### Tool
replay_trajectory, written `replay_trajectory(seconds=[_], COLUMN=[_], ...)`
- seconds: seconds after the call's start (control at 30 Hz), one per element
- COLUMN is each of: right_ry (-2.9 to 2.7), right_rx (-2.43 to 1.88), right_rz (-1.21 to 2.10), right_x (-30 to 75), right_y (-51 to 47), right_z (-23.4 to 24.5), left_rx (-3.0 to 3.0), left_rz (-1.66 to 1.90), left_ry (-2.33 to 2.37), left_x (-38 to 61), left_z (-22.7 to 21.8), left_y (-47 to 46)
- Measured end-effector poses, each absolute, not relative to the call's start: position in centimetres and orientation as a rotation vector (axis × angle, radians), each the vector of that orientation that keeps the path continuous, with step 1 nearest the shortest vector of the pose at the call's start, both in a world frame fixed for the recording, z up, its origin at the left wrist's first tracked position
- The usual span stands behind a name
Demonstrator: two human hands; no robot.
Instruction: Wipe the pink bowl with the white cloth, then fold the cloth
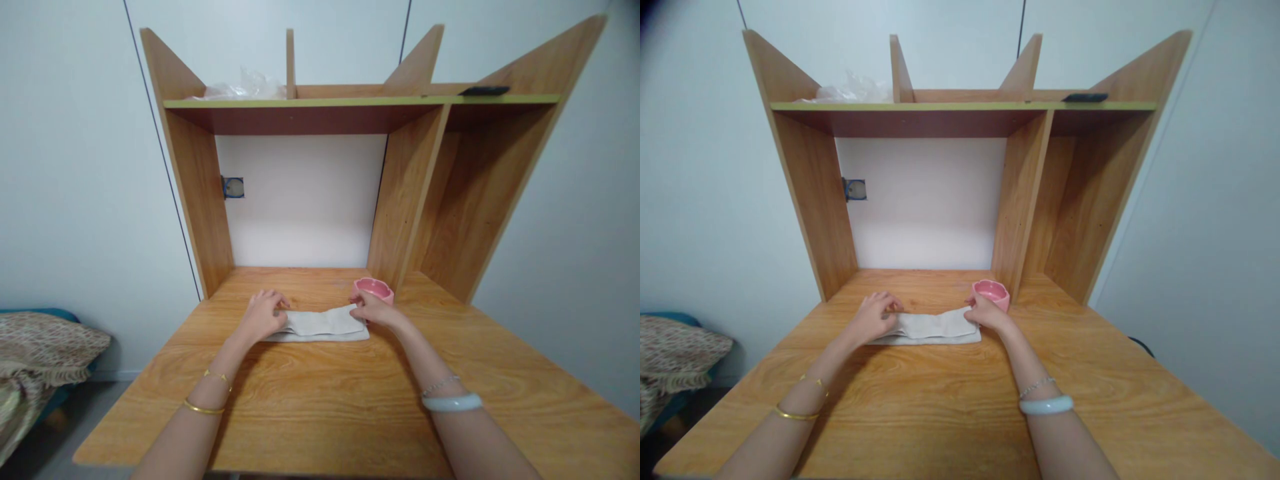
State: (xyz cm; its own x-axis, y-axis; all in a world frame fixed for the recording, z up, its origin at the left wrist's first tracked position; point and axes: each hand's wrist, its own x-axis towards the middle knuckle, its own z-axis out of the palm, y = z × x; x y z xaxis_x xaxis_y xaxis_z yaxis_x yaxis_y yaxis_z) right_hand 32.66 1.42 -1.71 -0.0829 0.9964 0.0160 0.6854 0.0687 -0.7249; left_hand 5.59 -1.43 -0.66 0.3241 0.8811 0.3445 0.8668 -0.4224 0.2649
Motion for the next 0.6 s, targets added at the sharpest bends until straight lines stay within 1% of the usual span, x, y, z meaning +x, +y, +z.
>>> replay_trajectory(seconds=[0.1,0.23,0.43,0.6], right_ry=[-1.837,-1.849,-1.873,-1.896], right_rx=[-1.706,-1.757,-1.788,-1.784], right_rz=[0.768,0.752,0.736,0.733], right_x=[33.0,33.4,33.7,33.7], right_y=[1.4,1.4,1.7,1.8], right_z=[-1.9,-2.0,-2.1,-2.0], left_rx=[2.611,2.619,2.336,2.146], left_rz=[0.645,0.533,0.353,0.199], left_ry=[1.662,1.789,2.135,2.148], left_x=[5.9,5.3,2.9,1.9], left_z=[-0.1,0.4,0.8,0.8], left_y=[-1.6,-1.6,-1.2,-1.3])
